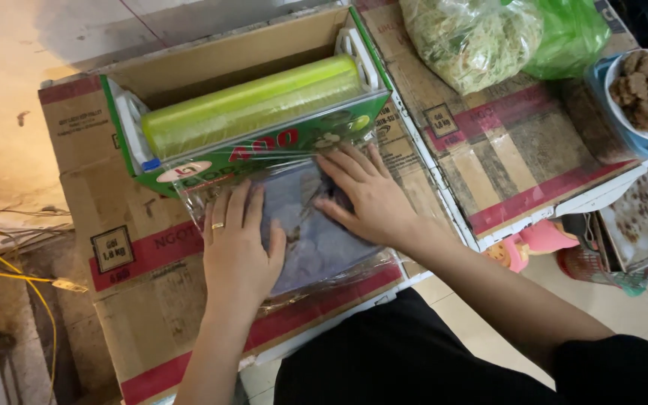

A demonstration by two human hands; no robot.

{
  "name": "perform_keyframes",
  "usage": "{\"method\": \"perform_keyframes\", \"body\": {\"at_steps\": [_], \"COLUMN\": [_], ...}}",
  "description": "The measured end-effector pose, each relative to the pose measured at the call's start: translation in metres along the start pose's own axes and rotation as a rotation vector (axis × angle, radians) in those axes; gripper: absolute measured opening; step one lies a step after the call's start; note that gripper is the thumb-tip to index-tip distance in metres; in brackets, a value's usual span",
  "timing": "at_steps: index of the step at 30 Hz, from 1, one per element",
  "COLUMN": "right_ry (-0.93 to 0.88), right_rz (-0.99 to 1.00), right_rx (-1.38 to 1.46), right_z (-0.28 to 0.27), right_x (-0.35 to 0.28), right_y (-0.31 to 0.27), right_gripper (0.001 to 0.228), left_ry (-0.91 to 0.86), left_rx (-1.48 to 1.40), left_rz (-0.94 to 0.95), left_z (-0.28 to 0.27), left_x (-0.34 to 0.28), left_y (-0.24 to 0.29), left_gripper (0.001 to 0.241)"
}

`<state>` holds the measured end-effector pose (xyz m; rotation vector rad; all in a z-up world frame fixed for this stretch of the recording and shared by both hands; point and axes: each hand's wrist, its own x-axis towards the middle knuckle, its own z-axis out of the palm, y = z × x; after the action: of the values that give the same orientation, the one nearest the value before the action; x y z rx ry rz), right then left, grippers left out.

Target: The recorder is wrapping plastic containers and plates of prepared food items with cling wrap for storage.

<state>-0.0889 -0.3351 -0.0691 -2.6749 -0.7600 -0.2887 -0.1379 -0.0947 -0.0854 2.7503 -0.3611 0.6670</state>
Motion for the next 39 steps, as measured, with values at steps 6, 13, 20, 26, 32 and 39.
{"method": "perform_keyframes", "body": {"at_steps": [6,13,20,26,32,39], "right_ry": [-0.054,-0.104,-0.167,-0.184,-0.258,-0.243], "right_rz": [0.041,-0.018,-0.205,-0.198,-0.164,-0.146], "right_rx": [-0.006,-0.070,-0.143,-0.086,-0.116,-0.037], "right_z": [0.006,0.004,-0.003,-0.004,-0.002,0.000], "right_x": [-0.007,-0.013,-0.018,-0.014,-0.018,-0.018], "right_y": [-0.003,0.002,-0.002,-0.004,-0.001,0.005], "right_gripper": [0.073,0.093,0.142,0.151,0.129,0.120], "left_ry": [-0.016,-0.050,-0.203,-0.201,-0.254,-0.243], "left_rx": [0.069,0.010,-0.070,-0.013,0.011,-0.172], "left_rz": [-0.011,-0.019,-0.051,-0.007,0.017,-0.062], "left_z": [-0.002,-0.002,-0.005,0.004,-0.003,-0.014], "left_x": [-0.003,-0.004,-0.009,-0.012,-0.008,0.000], "left_y": [0.009,0.008,0.014,0.013,0.016,0.009], "left_gripper": [0.062,0.067,0.094,0.102,0.096,0.088]}}
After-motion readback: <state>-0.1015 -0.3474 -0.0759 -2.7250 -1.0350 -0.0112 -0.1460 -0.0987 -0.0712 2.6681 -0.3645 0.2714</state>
